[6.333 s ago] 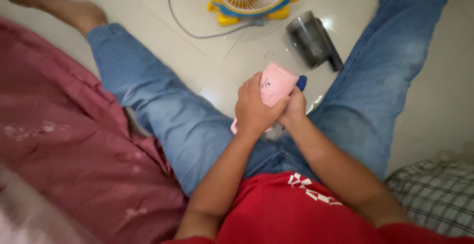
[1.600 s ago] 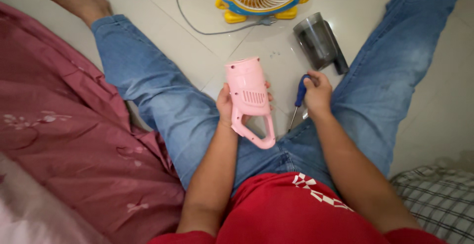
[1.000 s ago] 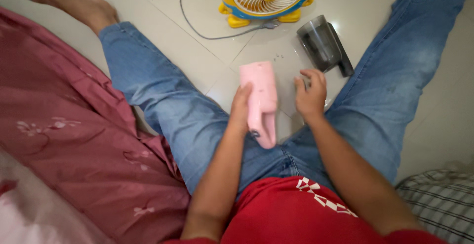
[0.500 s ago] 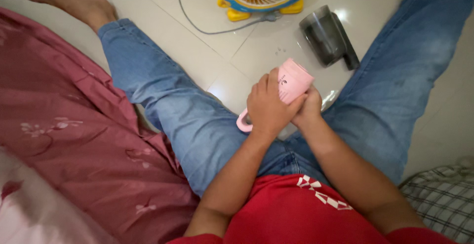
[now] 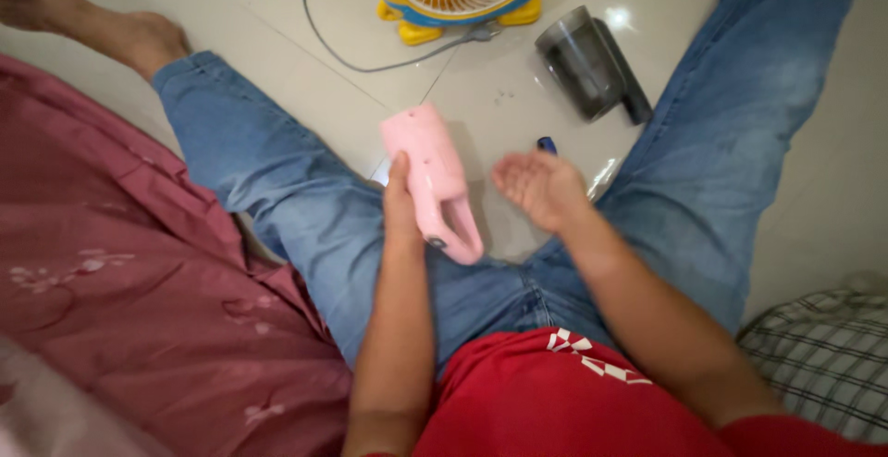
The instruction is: The person lies on the floor and uses a screwdriver to unscrew screws from the casing of a pink handheld vacuum cleaner, removing small screws and setting them on the floor while turning the vacuum to reach different sides.
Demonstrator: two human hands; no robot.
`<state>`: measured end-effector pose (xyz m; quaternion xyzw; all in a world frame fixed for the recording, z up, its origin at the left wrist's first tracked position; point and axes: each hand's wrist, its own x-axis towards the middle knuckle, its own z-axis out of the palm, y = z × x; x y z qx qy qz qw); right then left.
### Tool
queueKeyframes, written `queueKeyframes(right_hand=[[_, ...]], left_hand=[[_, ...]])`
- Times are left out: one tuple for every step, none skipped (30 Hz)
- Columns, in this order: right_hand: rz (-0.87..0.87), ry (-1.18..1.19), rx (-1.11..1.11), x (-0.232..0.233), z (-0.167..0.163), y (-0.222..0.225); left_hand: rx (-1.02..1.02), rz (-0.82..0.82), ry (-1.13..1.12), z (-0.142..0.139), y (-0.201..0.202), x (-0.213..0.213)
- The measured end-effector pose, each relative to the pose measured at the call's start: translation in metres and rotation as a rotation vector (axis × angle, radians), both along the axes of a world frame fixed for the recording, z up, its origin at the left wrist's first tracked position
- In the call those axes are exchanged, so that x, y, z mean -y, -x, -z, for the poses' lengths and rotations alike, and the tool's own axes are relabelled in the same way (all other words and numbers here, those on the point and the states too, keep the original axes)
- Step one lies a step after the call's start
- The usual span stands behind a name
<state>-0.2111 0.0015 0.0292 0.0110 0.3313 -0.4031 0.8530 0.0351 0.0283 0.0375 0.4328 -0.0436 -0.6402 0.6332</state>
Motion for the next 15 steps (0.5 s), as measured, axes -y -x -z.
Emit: queueKeyframes(right_hand=[[-0.010,0.076,-0.008,0.003,-0.013,0.006],[-0.019,0.155,-0.018,0.005,-0.026,0.009],[-0.020,0.167,0.004,0.006,-0.037,0.004],[-0.019,0.184,0.025,0.009,-0.047,0.001],[-0.018,0.202,0.044,0.011,-0.056,-0.001],[-0.025,0.191,0.047,0.010,-0.063,-0.002],[-0.034,0.179,0.052,0.009,-0.067,-0.005],[-0.048,0.165,0.062,0.008,-0.069,-0.008],[-0.068,0.208,0.040,0.008,-0.069,-0.009],[-0.090,0.242,0.017,0.005,-0.068,-0.009],[-0.112,0.276,-0.010,0.000,-0.066,-0.006],[-0.127,0.282,-0.037,-0.002,-0.064,-0.005],[-0.138,0.298,-0.064,-0.002,-0.063,-0.003],[-0.148,0.314,-0.089,-0.002,-0.061,-0.002],[-0.156,0.294,-0.116,-0.003,-0.059,-0.002]], left_hand=[[-0.135,-0.023,0.038,0.005,-0.007,-0.001],[-0.125,-0.044,0.052,0.009,-0.011,-0.002],[-0.116,-0.064,0.072,0.011,-0.013,0.000],[-0.107,-0.082,0.096,0.012,-0.014,0.002],[-0.138,-0.070,0.135,0.013,-0.012,0.004],[-0.170,-0.058,0.173,0.013,-0.009,0.004],[-0.200,-0.048,0.212,0.013,-0.007,0.005],[-0.210,-0.045,0.212,0.013,-0.004,0.008],[-0.218,-0.047,0.204,0.014,-0.001,0.011],[-0.227,-0.052,0.187,0.015,0.000,0.008],[-0.224,-0.043,0.177,0.015,0.000,0.003],[-0.224,-0.030,0.179,0.016,0.001,0.003],[-0.222,-0.014,0.192,0.017,0.001,0.006],[-0.217,-0.016,0.188,0.017,0.001,0.008],[-0.211,-0.020,0.177,0.017,0.001,0.007]])
